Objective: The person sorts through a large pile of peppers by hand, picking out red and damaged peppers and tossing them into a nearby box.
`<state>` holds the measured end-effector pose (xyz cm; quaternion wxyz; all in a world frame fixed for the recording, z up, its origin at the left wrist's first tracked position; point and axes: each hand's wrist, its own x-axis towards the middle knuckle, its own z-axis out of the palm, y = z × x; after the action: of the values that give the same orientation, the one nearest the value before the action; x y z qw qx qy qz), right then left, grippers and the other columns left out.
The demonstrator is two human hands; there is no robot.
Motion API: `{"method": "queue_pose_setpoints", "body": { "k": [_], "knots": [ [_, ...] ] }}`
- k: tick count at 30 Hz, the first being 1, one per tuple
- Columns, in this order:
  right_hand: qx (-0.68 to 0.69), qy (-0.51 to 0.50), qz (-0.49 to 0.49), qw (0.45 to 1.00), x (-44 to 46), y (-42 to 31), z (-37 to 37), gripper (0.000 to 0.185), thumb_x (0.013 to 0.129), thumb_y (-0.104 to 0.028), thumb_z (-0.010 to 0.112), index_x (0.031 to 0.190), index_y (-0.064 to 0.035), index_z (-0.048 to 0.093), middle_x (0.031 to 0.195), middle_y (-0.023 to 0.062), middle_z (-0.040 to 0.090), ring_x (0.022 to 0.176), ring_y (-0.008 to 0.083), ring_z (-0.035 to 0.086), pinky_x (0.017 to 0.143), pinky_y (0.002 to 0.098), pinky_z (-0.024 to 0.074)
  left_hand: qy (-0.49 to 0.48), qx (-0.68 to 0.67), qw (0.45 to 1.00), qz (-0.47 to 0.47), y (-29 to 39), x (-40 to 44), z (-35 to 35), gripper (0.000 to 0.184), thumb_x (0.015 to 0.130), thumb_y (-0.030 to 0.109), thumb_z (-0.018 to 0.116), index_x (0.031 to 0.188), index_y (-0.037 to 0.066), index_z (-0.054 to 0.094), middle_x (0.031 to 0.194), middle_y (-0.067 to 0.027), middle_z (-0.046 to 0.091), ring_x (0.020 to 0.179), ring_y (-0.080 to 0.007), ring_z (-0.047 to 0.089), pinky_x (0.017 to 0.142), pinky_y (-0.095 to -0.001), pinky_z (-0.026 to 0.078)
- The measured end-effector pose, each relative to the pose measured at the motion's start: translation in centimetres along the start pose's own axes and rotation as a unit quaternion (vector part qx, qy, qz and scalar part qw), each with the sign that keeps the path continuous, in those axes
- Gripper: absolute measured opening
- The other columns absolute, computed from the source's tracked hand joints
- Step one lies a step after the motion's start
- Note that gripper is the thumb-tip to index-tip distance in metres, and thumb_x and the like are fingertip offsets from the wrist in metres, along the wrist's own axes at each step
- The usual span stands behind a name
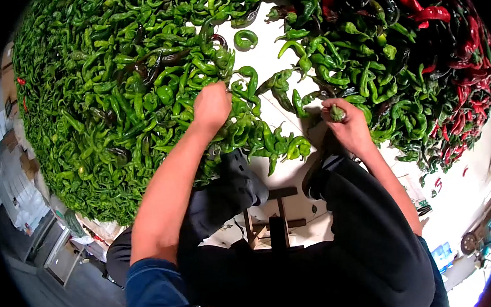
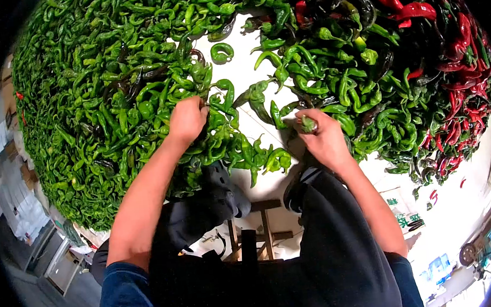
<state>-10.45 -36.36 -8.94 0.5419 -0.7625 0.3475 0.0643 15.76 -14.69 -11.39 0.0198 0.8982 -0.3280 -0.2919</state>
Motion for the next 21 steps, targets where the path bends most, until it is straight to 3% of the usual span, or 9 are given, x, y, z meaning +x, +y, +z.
{"method": "queue_pose_setpoints", "body": {
  "k": [2, 7, 10, 11, 14, 16, 18, 21],
  "knots": [
    [0.019, -0.002, 0.004, 1.000, 0.1, -0.4, 0.5, 0.022, 0.086, -0.005, 0.070, 0.108, -0.0014, 0.066, 0.096, 0.0071, 0.070, 0.088, 0.0127, 0.064, 0.082, 0.0266, 0.0503, -0.119, 0.054, 0.989, -0.075, 0.9, 1.1, -0.2, 0.026, 0.083, 0.023, 0.067, 0.090, -0.001, 0.073, 0.096, -0.0252, 0.070, 0.090, -0.0416, 0.069, 0.080, -0.0484, 0.055],
    [0.042, -0.020, 0.064, 0.997, -1.5, 1.2, 1.6, 0.022, 0.086, -0.003, 0.070, 0.108, -0.0017, 0.067, 0.092, 0.0048, 0.070, 0.082, 0.0091, 0.063, 0.076, 0.0247, 0.0505, -0.136, 0.027, 0.985, -0.104, 0.3, 2.3, 1.2, 0.030, 0.083, 0.026, 0.066, 0.097, 0.001, 0.074, 0.100, -0.0239, 0.071, 0.096, -0.0389, 0.069, 0.086, -0.0461, 0.055],
    [0.056, -0.012, 0.090, 0.994, -1.8, 2.0, 2.4, 0.021, 0.086, -0.004, 0.071, 0.106, -0.0025, 0.068, 0.091, 0.0031, 0.069, 0.080, 0.0075, 0.062, 0.074, 0.0232, 0.0496, -0.103, -0.085, 0.984, -0.120, -0.7, 2.7, 2.3, 0.031, 0.082, 0.026, 0.066, 0.098, 0.000, 0.073, 0.102, -0.0245, 0.070, 0.097, -0.0400, 0.068, 0.086, -0.0454, 0.054],
    [0.070, -0.007, 0.095, 0.993, -1.9, 2.1, 2.7, 0.020, 0.086, -0.004, 0.071, 0.106, -0.0025, 0.068, 0.091, 0.0027, 0.069, 0.080, 0.0072, 0.061, 0.073, 0.0229, 0.0494, -0.060, -0.076, 0.992, -0.084, -1.1, 2.5, 2.9, 0.026, 0.084, 0.022, 0.067, 0.096, 0.001, 0.074, 0.093, -0.0194, 0.073, 0.081, -0.0316, 0.071, 0.074, -0.0395, 0.056],
    [0.112, -0.007, 0.106, 0.988, -1.9, 3.2, 3.2, 0.019, 0.087, -0.005, 0.072, 0.105, -0.0009, 0.067, 0.089, 0.0009, 0.068, 0.079, 0.0061, 0.060, 0.073, 0.0223, 0.0488, -0.032, -0.394, 0.908, -0.137, -0.7, 2.3, -0.1, 0.021, 0.089, 0.019, 0.067, 0.098, 0.001, 0.073, 0.083, -0.0094, 0.071, 0.067, -0.0167, 0.066, 0.060, -0.0315, 0.053],
    [0.118, -0.009, 0.116, 0.986, -1.7, 3.4, 3.1, 0.018, 0.087, -0.005, 0.071, 0.104, -0.0002, 0.067, 0.089, 0.0002, 0.067, 0.080, 0.0060, 0.059, 0.074, 0.0222, 0.0485, 0.076, -0.458, 0.874, -0.145, 0.3, 1.9, -4.1, 0.020, 0.094, 0.017, 0.065, 0.102, 0.001, 0.072, 0.078, -0.0026, 0.067, 0.063, -0.0066, 0.058, 0.053, -0.0251, 0.047],
    [0.118, 0.002, 0.109, 0.987, -1.4, 3.6, 3.1, 0.019, 0.087, -0.008, 0.071, 0.104, -0.0001, 0.068, 0.082, 0.0037, 0.067, 0.074, 0.0072, 0.060, 0.071, 0.0248, 0.0500, 0.112, -0.444, 0.885, -0.089, -0.7, 2.1, -6.4, 0.026, 0.097, 0.019, 0.062, 0.111, -0.001, 0.069, 0.080, -0.0041, 0.068, 0.068, -0.0104, 0.063, 0.058, -0.0252, 0.051],
    [0.153, -0.003, 0.088, 0.984, -0.5, 3.1, 3.1, 0.020, 0.088, -0.010, 0.071, 0.104, -0.0001, 0.068, 0.079, 0.0032, 0.067, 0.072, 0.0076, 0.059, 0.070, 0.0252, 0.0505, 0.031, -0.391, 0.918, -0.055, 0.3, 1.2, -8.7, 0.026, 0.098, 0.018, 0.059, 0.113, -0.002, 0.068, 0.089, -0.0061, 0.070, 0.073, -0.0118, 0.065, 0.064, -0.0260, 0.053]
  ]
}}
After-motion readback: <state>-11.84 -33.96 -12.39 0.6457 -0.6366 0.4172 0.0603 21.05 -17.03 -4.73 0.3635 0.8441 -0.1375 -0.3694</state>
